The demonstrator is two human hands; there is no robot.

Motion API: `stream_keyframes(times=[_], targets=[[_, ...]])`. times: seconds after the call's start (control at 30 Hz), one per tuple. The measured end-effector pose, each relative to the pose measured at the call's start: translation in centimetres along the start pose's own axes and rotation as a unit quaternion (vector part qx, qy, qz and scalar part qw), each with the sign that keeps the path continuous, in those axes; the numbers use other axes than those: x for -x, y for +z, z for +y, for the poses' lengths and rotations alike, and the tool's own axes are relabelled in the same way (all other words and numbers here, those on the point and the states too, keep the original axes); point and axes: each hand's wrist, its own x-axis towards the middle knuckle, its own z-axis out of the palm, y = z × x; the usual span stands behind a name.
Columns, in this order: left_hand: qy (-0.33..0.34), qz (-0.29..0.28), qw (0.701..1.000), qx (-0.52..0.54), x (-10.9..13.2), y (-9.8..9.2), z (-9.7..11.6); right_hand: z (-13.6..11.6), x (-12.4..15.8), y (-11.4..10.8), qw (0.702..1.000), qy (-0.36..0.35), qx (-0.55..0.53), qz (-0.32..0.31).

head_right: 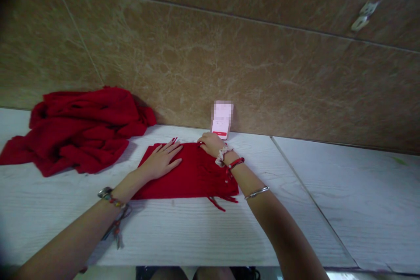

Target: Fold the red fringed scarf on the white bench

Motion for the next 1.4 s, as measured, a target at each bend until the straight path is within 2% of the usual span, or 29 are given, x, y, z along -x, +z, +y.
stream_keyframes(times=[0.23,0.3,0.43,0.5,0.63,0.73,0.83,0.9,1.03,1.2,1.4], targets=[[0.003,0.002,1.0,0.007,-0.1,0.1,-0.1,0.3,1.0,-0.2,0.996,-0.016,0.045,0.077],[0.003,0.0,1.0,0.007,-0.1,0.1,-0.2,0.6,1.5,-0.1,0.995,-0.023,0.066,0.07],[0.002,-0.01,1.0,0.006,-0.1,0.1,-0.2,2.2,3.6,0.8,0.994,-0.019,0.107,0.018],[0.002,-0.011,1.0,0.007,0.0,0.0,-0.2,3.4,4.8,1.2,0.994,-0.001,0.105,0.023],[0.009,-0.012,1.0,0.011,0.0,0.0,-0.3,4.2,5.2,0.8,0.991,0.016,0.054,0.123],[0.022,-0.026,0.999,0.02,0.1,-0.3,-0.5,2.0,3.3,0.3,0.987,-0.01,0.005,0.163],[0.037,-0.05,0.998,0.032,0.2,-0.7,-0.7,-1.2,1.3,1.0,0.993,-0.058,-0.031,0.094],[0.043,-0.063,0.996,0.035,0.2,-1.0,-0.8,-2.3,1.0,2.1,0.997,-0.056,-0.041,0.042],[0.051,-0.078,0.995,0.037,0.3,-1.3,-0.8,-1.4,2.8,3.4,0.999,-0.02,-0.041,0.002],[0.048,-0.08,0.995,0.044,0.3,-1.4,-0.7,0.5,4.6,1.8,0.999,0.02,0.017,-0.028],[0.047,-0.069,0.995,0.055,0.3,-1.1,-0.8,-0.2,4.4,-0.9,0.99,0.077,0.108,-0.038]])
